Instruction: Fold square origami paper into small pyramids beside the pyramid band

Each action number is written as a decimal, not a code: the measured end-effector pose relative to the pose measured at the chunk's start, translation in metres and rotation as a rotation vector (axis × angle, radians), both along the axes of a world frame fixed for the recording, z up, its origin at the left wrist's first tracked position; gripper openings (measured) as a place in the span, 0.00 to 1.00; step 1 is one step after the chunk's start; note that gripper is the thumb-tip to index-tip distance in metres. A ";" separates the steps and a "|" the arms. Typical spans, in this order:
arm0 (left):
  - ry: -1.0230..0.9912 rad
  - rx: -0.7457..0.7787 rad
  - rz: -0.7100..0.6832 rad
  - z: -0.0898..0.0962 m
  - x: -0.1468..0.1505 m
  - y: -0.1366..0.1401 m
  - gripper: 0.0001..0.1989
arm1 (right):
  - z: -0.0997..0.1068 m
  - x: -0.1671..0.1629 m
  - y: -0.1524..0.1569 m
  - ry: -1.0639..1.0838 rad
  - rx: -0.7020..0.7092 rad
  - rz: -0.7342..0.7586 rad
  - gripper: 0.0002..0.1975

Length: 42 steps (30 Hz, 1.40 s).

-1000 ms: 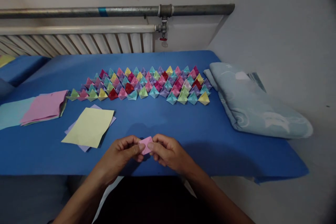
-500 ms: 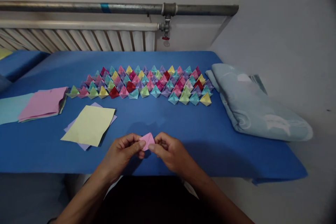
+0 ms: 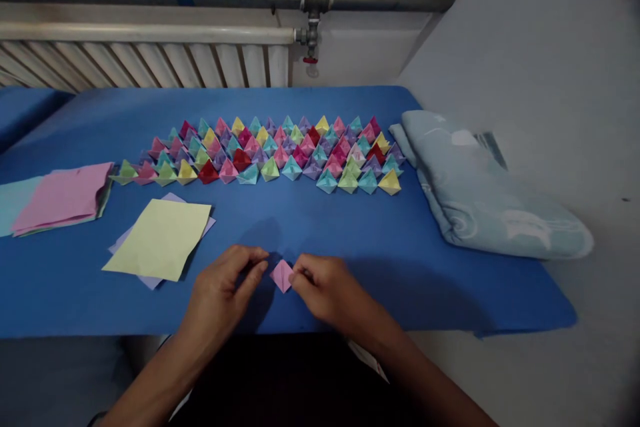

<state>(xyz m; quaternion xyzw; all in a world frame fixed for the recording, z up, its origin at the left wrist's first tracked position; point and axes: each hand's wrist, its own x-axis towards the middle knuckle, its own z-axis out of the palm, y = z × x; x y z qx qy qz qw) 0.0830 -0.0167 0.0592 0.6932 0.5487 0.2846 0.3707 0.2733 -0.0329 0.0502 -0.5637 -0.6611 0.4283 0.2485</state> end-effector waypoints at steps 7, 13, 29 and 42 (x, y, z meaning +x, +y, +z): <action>0.268 0.454 -0.369 -0.028 -0.005 -0.005 0.13 | 0.004 -0.001 0.002 -0.387 0.086 0.070 0.10; 0.373 0.535 -0.443 -0.029 -0.005 -0.002 0.12 | -0.006 0.007 -0.008 -0.224 0.365 0.164 0.11; 0.355 0.691 -0.511 -0.031 -0.011 0.004 0.09 | -0.019 0.011 -0.013 -0.281 0.544 0.230 0.08; 0.339 0.784 -0.495 -0.039 -0.008 0.002 0.10 | -0.022 0.009 -0.014 -0.332 0.614 0.200 0.08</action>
